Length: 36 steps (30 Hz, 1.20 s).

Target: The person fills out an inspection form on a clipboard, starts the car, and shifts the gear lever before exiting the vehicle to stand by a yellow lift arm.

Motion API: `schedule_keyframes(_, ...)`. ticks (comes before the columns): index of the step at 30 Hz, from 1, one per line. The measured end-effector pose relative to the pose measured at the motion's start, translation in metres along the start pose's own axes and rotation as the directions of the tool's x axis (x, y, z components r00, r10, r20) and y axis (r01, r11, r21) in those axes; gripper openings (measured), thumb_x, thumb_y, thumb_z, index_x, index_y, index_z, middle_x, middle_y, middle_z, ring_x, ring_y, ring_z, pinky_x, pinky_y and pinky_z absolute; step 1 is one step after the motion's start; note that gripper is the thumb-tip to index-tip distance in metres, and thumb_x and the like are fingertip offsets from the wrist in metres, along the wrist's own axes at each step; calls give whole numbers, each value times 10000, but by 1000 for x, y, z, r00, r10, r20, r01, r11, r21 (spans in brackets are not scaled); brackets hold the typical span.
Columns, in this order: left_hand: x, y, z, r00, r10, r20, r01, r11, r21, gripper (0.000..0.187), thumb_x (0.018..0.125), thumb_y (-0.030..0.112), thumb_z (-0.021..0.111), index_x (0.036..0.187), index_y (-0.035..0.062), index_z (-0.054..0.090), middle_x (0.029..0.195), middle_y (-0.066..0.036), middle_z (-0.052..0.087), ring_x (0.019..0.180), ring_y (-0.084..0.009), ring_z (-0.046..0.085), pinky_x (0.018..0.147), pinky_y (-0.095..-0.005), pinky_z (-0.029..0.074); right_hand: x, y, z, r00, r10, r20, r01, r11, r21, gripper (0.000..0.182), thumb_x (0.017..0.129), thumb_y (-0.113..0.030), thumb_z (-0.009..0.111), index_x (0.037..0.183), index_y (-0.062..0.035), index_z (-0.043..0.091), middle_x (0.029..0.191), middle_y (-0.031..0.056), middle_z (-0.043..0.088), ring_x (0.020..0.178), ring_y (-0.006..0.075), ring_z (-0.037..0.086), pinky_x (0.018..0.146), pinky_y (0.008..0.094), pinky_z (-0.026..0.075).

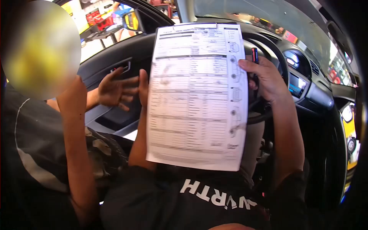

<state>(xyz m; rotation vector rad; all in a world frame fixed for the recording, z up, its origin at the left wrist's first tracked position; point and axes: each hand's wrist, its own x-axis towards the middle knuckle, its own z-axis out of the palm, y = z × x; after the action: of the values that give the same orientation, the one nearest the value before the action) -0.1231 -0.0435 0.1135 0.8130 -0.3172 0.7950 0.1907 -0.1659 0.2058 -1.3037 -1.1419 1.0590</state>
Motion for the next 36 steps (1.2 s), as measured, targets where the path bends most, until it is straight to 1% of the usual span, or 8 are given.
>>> schedule_keyframes(5,29,-79,-16,989,-145,26,148,969,-197,918,979,686,296,1475,-85,349,1443,-258,489,1307,-358,519,1110,-462,397,-19,-1,-60,1000,20,-3,-20,984,-176,243,878,-287,757,924,-60,682,721,-13,635,512,41,479,462,198,333)
schedule_keyframes(10,40,-111,10,978,-167,-128,167,986,-11,540,978,220,516,1426,-62,407,1362,-228,551,1226,-307,585,1052,-406,473,-39,-16,-95,993,80,-83,-113,827,-551,315,919,-332,704,971,-24,669,770,58,660,456,76,475,454,225,359)
schedule_keyframes(13,38,-128,12,970,-186,-157,192,981,24,557,996,257,489,1443,-57,383,1388,-224,529,1243,-309,570,1056,-414,469,-66,-34,-98,896,-377,-237,92,678,-729,413,994,-404,566,1048,-8,672,935,115,706,529,101,538,520,248,417)
schedule_keyframes(16,34,-139,16,980,-148,-130,148,989,-6,570,1033,326,438,1461,-43,360,1409,-217,510,1268,-309,549,1065,-422,461,-82,-43,-66,716,-593,-368,516,805,-293,745,1047,-577,231,1072,-2,704,1007,95,720,729,115,617,678,263,465)
schedule_keyframes(19,32,-145,16,989,-140,-45,131,977,-168,600,1061,406,367,1476,-27,341,1423,-209,497,1286,-310,533,1079,-427,450,-98,-28,-66,768,-570,-290,484,815,-320,824,1033,-631,187,1055,4,712,924,96,719,689,125,620,635,248,459)
schedule_keyframes(23,30,-152,10,979,-142,-147,151,987,50,616,1066,438,342,1473,-26,342,1428,-210,488,1286,-305,533,1088,-423,444,-68,-1,-31,849,-486,-207,469,874,-130,861,1010,-684,200,1116,17,687,854,127,724,615,118,600,537,244,419)
schedule_keyframes(28,24,-157,11,981,-141,-133,149,987,54,601,1054,401,376,1460,-41,357,1398,-219,516,1257,-309,556,1071,-417,453,-40,14,-5,800,-581,-148,580,813,-53,129,881,-63,725,952,-104,625,702,-24,605,586,14,537,491,167,369)
schedule_keyframes(36,6,-156,-8,934,-343,-104,346,938,11,680,820,185,516,1424,-102,397,1342,-245,565,1182,-315,604,1055,-418,452,-25,40,6,900,-433,44,429,864,-264,248,956,-198,675,1120,-11,679,850,45,683,706,64,609,577,189,460)
